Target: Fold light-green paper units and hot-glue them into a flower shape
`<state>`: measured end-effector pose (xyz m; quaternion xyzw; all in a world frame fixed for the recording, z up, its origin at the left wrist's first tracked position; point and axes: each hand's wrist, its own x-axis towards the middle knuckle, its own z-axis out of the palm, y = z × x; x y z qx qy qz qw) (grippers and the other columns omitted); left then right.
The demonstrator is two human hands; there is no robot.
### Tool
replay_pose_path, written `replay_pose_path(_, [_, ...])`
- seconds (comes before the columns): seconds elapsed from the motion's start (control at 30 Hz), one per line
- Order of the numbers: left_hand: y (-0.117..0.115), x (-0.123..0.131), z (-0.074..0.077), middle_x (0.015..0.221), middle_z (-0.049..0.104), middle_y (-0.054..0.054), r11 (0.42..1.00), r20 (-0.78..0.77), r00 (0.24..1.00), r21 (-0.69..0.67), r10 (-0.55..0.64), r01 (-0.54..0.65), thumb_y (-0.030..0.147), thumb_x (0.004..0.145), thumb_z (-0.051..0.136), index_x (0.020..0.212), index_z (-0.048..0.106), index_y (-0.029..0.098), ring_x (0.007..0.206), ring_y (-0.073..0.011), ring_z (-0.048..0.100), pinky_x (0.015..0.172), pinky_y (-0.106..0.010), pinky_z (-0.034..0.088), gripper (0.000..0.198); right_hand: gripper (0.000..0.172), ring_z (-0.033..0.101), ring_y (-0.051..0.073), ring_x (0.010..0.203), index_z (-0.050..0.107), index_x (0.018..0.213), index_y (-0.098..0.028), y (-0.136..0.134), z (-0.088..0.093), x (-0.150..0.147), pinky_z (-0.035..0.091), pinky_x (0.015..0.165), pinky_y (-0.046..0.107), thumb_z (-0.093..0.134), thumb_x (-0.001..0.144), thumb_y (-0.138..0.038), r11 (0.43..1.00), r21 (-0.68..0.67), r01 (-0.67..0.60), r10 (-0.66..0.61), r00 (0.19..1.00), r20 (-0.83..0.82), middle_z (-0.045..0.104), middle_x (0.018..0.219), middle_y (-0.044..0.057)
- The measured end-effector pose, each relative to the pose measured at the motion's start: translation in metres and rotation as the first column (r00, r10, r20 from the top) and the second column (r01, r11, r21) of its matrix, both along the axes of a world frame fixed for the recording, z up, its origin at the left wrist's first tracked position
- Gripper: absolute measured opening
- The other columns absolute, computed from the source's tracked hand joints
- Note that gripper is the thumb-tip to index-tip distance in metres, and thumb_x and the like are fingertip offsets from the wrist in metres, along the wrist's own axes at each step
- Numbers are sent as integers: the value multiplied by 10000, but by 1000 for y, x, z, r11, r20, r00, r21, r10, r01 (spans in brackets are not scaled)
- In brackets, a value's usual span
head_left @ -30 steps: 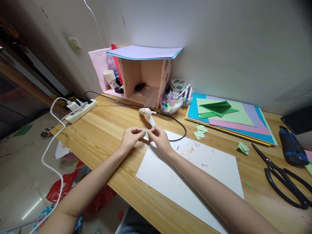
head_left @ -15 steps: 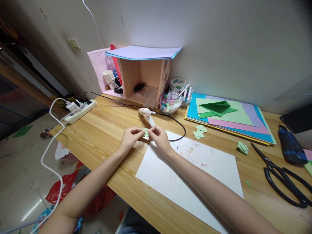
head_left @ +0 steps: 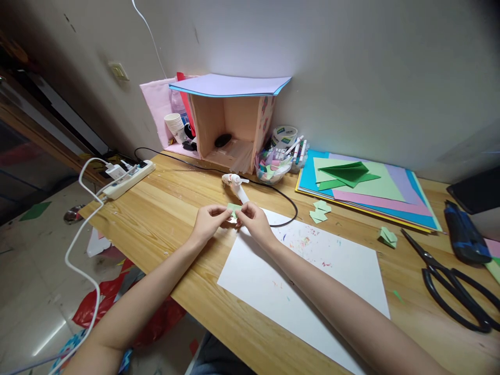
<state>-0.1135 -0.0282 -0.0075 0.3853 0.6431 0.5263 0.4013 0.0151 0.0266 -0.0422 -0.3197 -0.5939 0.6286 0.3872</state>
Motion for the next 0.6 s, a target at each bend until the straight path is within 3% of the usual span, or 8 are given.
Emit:
replay_pose_path(0.3, [-1,0,-1,597,662,-51,999,10,999,-10,-39,39,386,570,728,652,668,103,553,-149,611,547,-242,497,301,235,512,117,488,447,630,-193,1,-1,0,438,492,246,595,703,-360,1000,28,6,-8,999,44,516,522,-33])
replay_pose_path(0.6, [-2,2,3,662,668,-46,995,42,994,13,-96,96,371,592,727,733,679,105,605,-146,603,589,-247,509,304,243,507,107,482,455,612,-186,1,8,1,437,499,237,602,708,-353,998,-57,-26,24,999,-31,511,512,-42])
